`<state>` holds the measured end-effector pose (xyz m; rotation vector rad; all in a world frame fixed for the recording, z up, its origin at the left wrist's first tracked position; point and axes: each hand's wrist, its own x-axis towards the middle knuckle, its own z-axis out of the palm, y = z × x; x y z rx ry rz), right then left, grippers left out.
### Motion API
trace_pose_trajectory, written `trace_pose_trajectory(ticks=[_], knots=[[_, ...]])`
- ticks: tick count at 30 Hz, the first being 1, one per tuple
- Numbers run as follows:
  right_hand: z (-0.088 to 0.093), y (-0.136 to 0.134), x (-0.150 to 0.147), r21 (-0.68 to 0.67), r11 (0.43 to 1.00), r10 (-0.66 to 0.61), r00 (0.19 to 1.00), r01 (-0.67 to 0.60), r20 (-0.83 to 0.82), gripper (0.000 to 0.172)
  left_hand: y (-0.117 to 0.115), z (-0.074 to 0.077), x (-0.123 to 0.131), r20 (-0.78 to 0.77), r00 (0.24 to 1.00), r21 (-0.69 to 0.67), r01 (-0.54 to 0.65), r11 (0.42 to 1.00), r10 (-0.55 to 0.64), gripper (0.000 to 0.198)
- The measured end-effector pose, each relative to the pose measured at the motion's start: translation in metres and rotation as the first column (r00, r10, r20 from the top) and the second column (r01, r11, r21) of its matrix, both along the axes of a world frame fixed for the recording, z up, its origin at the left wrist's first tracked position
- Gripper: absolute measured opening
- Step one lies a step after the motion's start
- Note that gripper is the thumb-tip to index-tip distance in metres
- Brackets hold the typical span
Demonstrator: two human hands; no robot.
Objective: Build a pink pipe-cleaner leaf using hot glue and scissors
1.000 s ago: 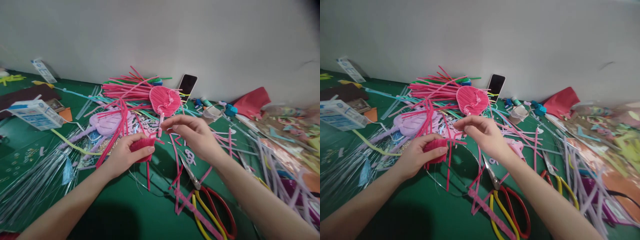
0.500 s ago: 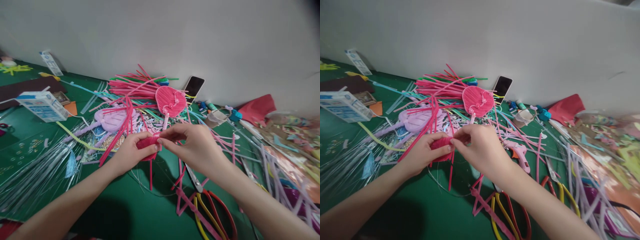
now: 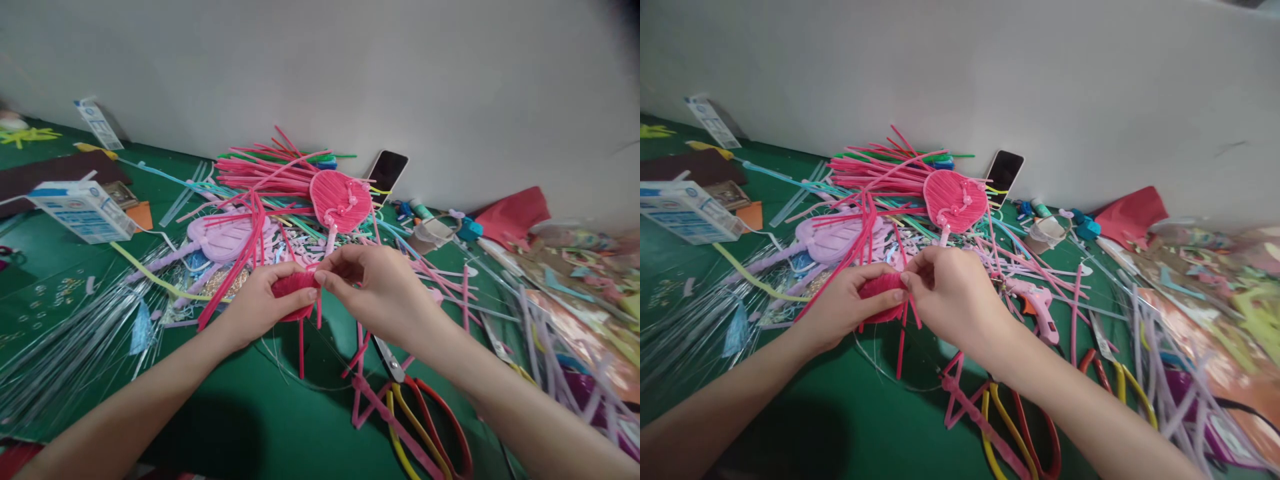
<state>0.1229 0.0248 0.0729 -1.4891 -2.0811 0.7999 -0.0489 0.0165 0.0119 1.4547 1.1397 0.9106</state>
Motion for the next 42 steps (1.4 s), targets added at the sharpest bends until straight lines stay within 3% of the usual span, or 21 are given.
trace_pose_trajectory(ticks=[4,6,9,18,25,30,36,42], knots=[[0.005,0.002,0.006,-0.139,0.99,-0.017,0.996,0.004,-0.092,0.007,0.006,0.0,-0.013,-0.073,0.987,-0.087,0.139,0.987,-0.145,0.029],[0.007,0.003,0.008,-0.167,0.986,-0.033,0.993,0.013,-0.114,0.006,0.01,0.0,-0.021,-0.076,0.963,-0.123,0.249,0.961,-0.259,0.029],[0.006,0.003,0.009,-0.181,0.983,-0.014,0.99,-0.013,-0.142,0.007,0.014,0.001,-0.027,-0.155,0.931,-0.172,0.304,0.937,-0.331,0.028],[-0.006,0.006,0.012,-0.164,0.986,0.017,0.986,-0.044,-0.163,0.015,0.01,0.001,-0.022,-0.168,0.95,-0.21,0.225,0.952,-0.262,0.029],[-0.013,0.005,0.017,-0.186,0.972,0.112,0.981,-0.141,-0.161,0.022,0.01,0.006,-0.019,-0.209,0.952,-0.212,0.181,0.961,-0.225,0.028],[-0.013,0.004,0.016,-0.208,0.969,0.097,0.978,-0.135,-0.183,0.022,0.008,0.003,-0.018,-0.18,0.964,-0.213,0.157,0.964,-0.197,0.024],[-0.011,0.003,0.015,-0.225,0.969,0.07,0.987,-0.102,-0.148,0.023,0.012,0.008,-0.024,-0.285,0.92,-0.255,0.196,0.947,-0.267,0.035],[-0.014,0.004,0.016,-0.222,0.971,0.058,0.989,-0.088,-0.139,0.024,0.012,0.012,-0.029,-0.254,0.903,-0.259,0.28,0.924,-0.345,0.021]])
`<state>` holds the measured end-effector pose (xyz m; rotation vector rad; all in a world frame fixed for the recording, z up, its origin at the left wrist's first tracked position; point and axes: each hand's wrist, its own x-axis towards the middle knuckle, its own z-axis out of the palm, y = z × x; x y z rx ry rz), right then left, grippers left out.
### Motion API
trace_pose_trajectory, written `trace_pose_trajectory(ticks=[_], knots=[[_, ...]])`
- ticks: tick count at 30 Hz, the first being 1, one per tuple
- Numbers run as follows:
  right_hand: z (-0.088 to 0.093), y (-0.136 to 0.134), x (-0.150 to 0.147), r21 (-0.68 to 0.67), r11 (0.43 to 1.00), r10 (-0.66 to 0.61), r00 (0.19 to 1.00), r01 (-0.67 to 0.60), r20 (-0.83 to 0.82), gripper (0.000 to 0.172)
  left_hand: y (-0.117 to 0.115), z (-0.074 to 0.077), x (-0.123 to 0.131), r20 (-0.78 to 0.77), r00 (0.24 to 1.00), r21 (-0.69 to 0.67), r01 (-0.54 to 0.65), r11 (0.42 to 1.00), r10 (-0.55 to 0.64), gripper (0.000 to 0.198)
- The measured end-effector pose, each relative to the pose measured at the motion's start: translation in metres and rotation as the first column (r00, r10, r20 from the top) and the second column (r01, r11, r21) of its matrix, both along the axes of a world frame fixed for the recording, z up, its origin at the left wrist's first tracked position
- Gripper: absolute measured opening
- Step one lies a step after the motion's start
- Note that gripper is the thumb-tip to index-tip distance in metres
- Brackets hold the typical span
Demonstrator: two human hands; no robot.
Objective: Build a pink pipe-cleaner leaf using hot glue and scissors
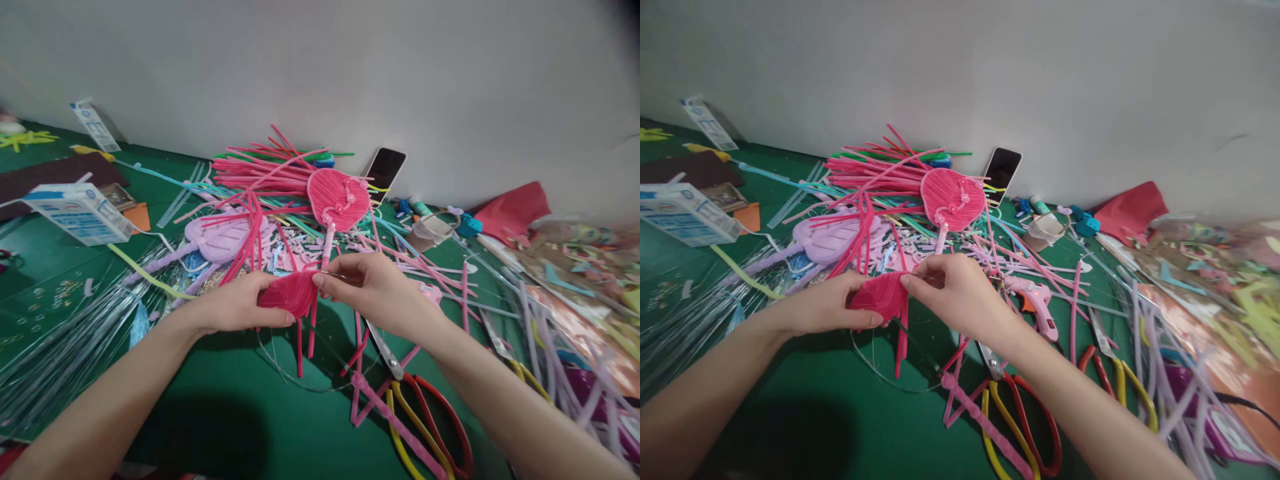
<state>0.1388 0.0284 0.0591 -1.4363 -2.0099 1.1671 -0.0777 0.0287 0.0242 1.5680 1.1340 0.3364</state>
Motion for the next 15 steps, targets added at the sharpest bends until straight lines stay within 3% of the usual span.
trace_pose_trajectory(ticks=[6,9,12,15], knots=[[-0.006,0.001,0.001,-0.087,0.996,-0.031,0.992,0.02,-0.124,0.02,-0.001,-0.008,0.004,0.064,0.998,-0.004,-0.015,1.0,0.016,0.021],[-0.011,0.0,0.001,-0.182,0.979,-0.141,0.958,0.096,-0.251,0.023,-0.003,-0.01,0.011,0.174,0.975,-0.028,-0.136,0.99,0.139,0.022],[-0.014,0.004,0.002,-0.238,0.957,-0.255,0.874,0.166,-0.413,0.029,-0.005,-0.009,0.016,0.406,0.851,-0.078,-0.331,0.94,0.334,0.032],[-0.014,0.013,0.004,-0.289,0.946,-0.289,0.79,0.149,-0.54,0.029,-0.006,-0.006,0.016,0.633,0.666,-0.181,-0.368,0.912,0.394,0.038]])
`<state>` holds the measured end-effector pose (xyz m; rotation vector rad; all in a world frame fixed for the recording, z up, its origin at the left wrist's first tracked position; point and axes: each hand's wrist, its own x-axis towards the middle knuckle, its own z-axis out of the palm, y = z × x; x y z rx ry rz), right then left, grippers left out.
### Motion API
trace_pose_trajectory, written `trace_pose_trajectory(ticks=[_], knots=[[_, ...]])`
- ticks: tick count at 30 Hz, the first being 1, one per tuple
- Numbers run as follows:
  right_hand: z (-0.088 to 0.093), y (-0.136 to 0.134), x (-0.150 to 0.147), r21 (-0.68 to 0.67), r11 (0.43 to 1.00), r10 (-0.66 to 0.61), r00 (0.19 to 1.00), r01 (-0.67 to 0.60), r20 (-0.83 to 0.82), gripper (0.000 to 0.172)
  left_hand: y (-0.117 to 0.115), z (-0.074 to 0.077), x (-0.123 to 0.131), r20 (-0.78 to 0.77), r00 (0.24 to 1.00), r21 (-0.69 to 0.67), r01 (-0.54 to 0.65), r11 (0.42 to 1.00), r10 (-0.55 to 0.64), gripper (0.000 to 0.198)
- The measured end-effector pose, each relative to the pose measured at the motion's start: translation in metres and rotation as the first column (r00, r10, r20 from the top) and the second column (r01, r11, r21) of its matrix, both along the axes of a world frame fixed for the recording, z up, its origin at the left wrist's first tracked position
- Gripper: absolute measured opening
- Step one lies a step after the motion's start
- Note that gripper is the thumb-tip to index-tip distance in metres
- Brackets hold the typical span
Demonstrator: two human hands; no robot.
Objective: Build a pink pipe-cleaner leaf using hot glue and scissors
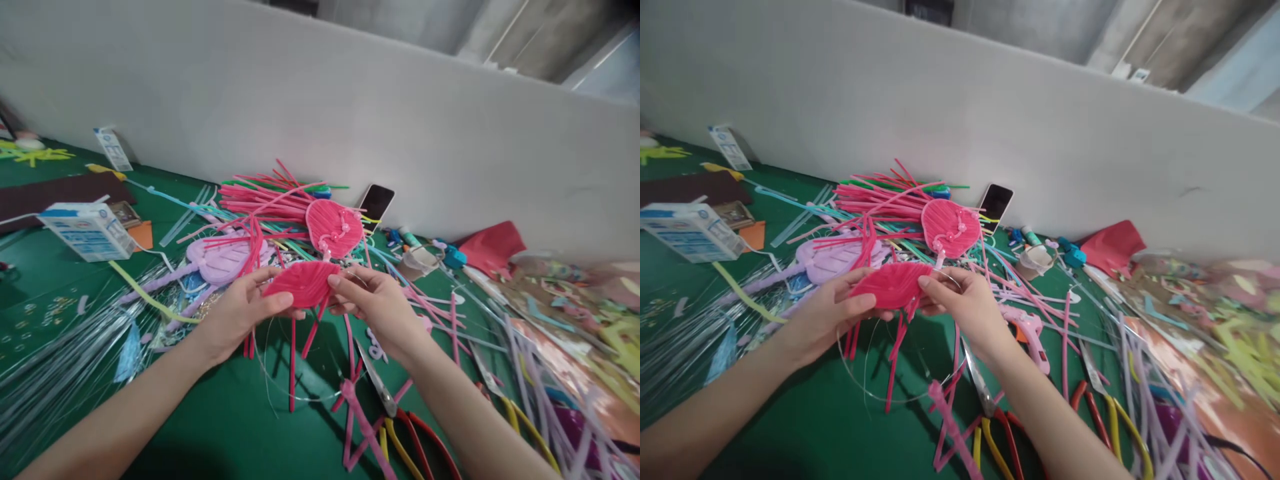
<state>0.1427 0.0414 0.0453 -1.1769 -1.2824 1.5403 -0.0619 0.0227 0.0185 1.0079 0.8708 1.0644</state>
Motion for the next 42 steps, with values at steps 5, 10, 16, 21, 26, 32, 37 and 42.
trace_pose_trajectory(ticks=[5,10,16,21,26,32,37,42], knots=[[0.008,0.016,0.002,-0.059,0.998,-0.031,0.993,0.025,-0.11,0.03,0.003,0.005,-0.003,0.139,0.983,0.007,-0.122,0.992,0.12,0.022],[0.011,0.01,-0.008,-0.055,0.998,-0.046,0.99,0.04,-0.131,0.032,0.007,0.01,-0.004,0.059,0.971,0.068,-0.234,0.97,0.23,0.025],[0.005,-0.012,-0.015,-0.069,0.998,-0.013,0.992,0.004,-0.124,0.032,0.007,0.017,-0.007,-0.043,0.97,0.053,-0.239,0.97,0.241,0.028],[0.007,-0.016,-0.008,-0.08,0.993,0.085,0.995,-0.088,-0.049,0.034,0.003,0.014,-0.005,-0.107,0.974,0.067,-0.193,0.979,0.2,0.025],[0.008,-0.018,0.002,-0.09,0.979,0.183,0.983,-0.182,0.004,0.035,-0.004,0.011,0.003,-0.145,0.983,0.039,-0.111,0.993,0.116,0.031],[0.002,-0.027,0.019,-0.105,0.99,0.091,0.996,-0.091,-0.002,0.038,-0.007,0.005,0.018,-0.166,0.982,0.061,-0.075,0.995,0.084,0.033],[-0.003,-0.03,0.034,-0.106,0.994,-0.014,1.0,0.011,-0.028,0.037,-0.004,0.007,0.022,-0.17,0.984,0.055,-0.038,0.998,0.047,0.036],[-0.006,-0.033,0.04,-0.138,0.989,-0.063,0.996,0.053,-0.07,0.039,-0.005,0.012,0.028,-0.24,0.971,0.063,0.017,0.998,-0.002,0.026]])
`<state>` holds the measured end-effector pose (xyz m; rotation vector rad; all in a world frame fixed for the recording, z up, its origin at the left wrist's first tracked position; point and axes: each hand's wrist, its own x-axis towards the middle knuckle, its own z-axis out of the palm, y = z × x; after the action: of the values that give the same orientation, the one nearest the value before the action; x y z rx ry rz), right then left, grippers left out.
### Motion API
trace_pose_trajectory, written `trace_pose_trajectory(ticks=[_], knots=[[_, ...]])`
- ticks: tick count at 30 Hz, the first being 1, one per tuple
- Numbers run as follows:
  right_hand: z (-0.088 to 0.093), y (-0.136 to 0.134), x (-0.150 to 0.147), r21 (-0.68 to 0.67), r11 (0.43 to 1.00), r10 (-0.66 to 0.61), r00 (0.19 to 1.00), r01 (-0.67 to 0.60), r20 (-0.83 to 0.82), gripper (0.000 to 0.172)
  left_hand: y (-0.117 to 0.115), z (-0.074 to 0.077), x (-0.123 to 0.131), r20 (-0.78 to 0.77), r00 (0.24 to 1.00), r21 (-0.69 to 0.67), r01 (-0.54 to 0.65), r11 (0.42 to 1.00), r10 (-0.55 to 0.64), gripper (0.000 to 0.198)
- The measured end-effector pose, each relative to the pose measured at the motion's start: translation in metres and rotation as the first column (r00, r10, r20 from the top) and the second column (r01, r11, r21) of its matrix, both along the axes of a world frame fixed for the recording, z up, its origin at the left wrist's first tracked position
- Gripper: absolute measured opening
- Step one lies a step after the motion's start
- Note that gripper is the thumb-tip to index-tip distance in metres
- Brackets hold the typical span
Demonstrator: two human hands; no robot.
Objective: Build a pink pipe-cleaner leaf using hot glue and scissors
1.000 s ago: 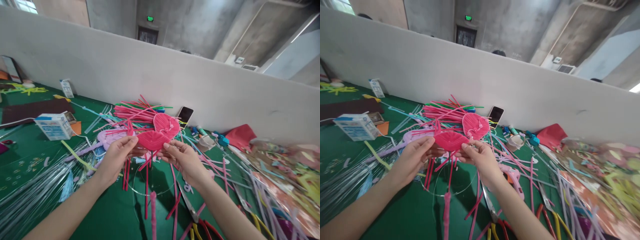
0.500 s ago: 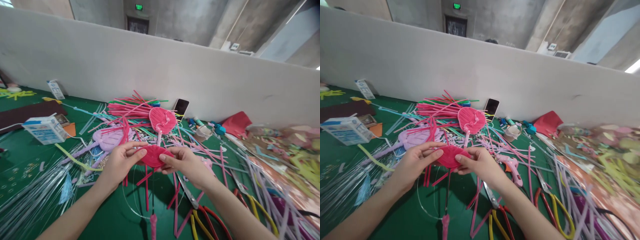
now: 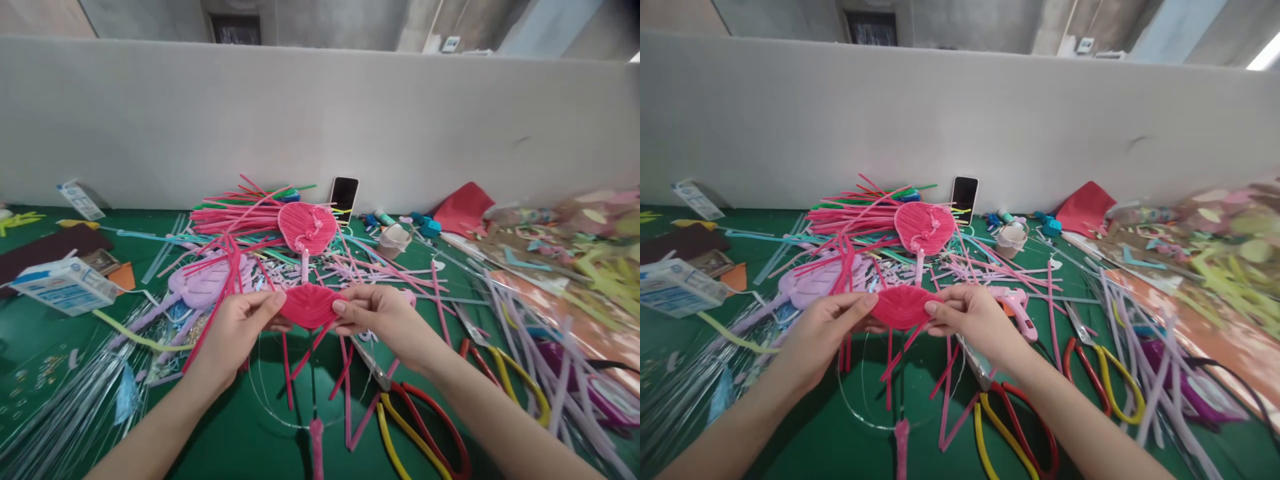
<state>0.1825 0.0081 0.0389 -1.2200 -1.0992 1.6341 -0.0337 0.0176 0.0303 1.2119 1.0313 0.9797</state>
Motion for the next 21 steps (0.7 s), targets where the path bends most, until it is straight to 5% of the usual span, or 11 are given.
trace_pose_trajectory(ticks=[13,21], knots=[[-0.007,0.001,0.008,-0.011,1.0,-0.013,0.997,0.012,-0.072,0.037,-0.001,-0.005,0.007,-0.031,0.999,-0.08,0.041,0.996,-0.043,0.029],[-0.002,0.001,0.008,-0.029,0.999,0.012,0.996,-0.015,-0.091,0.041,0.01,0.008,0.002,-0.039,0.997,-0.056,0.07,0.996,-0.072,0.037]])
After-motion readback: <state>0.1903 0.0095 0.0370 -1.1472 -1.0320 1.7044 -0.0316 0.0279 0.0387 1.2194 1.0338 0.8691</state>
